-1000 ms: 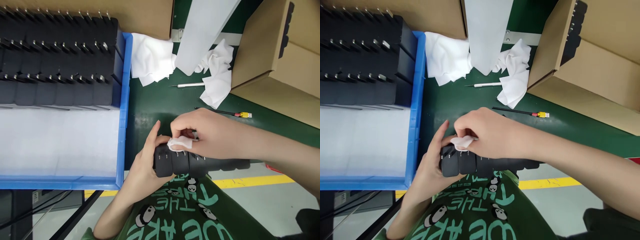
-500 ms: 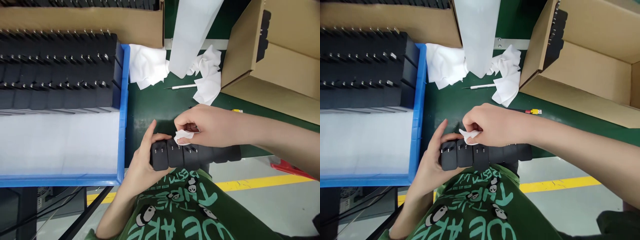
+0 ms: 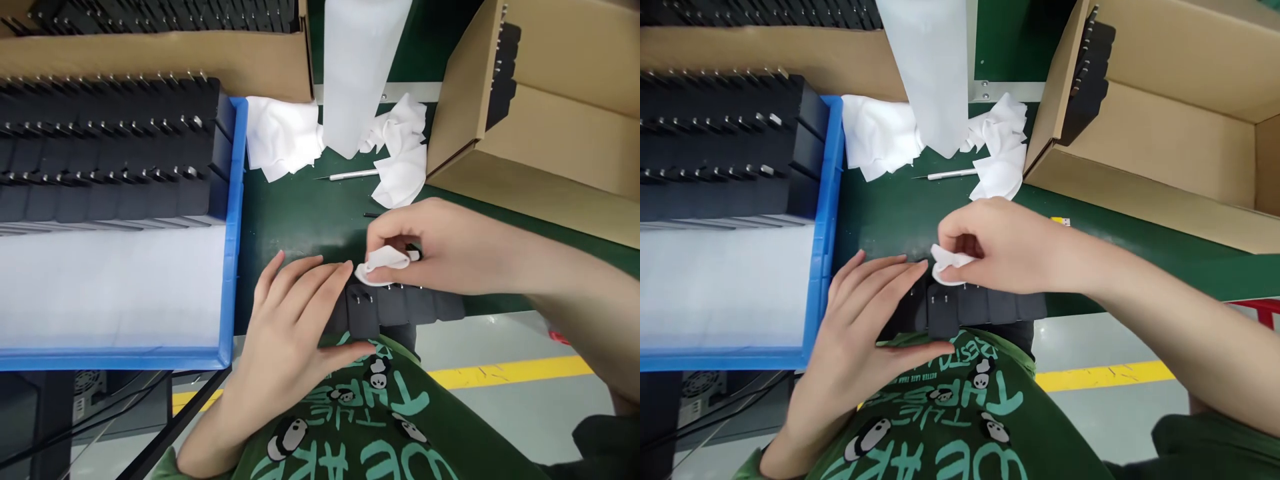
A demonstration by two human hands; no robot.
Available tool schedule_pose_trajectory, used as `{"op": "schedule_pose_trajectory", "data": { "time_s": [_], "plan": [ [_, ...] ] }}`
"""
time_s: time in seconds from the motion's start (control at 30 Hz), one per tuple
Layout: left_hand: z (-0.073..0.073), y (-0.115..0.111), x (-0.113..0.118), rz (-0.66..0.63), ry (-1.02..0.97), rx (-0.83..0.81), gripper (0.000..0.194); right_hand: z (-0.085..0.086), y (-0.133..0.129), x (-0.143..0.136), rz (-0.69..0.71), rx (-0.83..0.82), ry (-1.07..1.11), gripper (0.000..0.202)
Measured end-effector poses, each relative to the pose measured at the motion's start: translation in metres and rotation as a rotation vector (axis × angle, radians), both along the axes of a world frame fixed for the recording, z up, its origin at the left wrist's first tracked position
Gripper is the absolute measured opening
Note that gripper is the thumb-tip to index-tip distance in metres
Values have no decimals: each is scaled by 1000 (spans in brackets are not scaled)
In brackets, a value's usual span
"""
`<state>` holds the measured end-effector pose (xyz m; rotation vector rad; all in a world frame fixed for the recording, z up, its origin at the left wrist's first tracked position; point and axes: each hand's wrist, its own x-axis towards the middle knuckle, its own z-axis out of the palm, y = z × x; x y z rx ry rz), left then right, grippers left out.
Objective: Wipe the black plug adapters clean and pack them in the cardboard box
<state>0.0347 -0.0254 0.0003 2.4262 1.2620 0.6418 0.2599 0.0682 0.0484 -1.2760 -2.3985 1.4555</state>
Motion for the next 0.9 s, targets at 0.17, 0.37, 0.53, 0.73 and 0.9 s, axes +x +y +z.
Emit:
{"op": "schedule_pose_trajectory", "data": {
  "time_s": [0.17, 0.37, 0.53, 0.73, 0.9],
  "plan": [
    [-8, 6, 6, -5, -21, 32, 59, -15, 8, -21, 121, 19, 15, 20],
    [-4, 5, 4, -11, -3, -5, 61, 13, 6, -2, 7, 137, 90, 16],
    [1, 6, 1, -51, -3, -83, 49, 16, -71, 14, -114, 441, 144, 25],
    [0, 6, 0, -49, -36, -105, 38, -34, -144, -29, -209, 776, 72, 39],
    [-3, 5, 0, -44, -44, -58, 38, -36, -144, -42, -317, 711, 176, 33]
  ]
}}
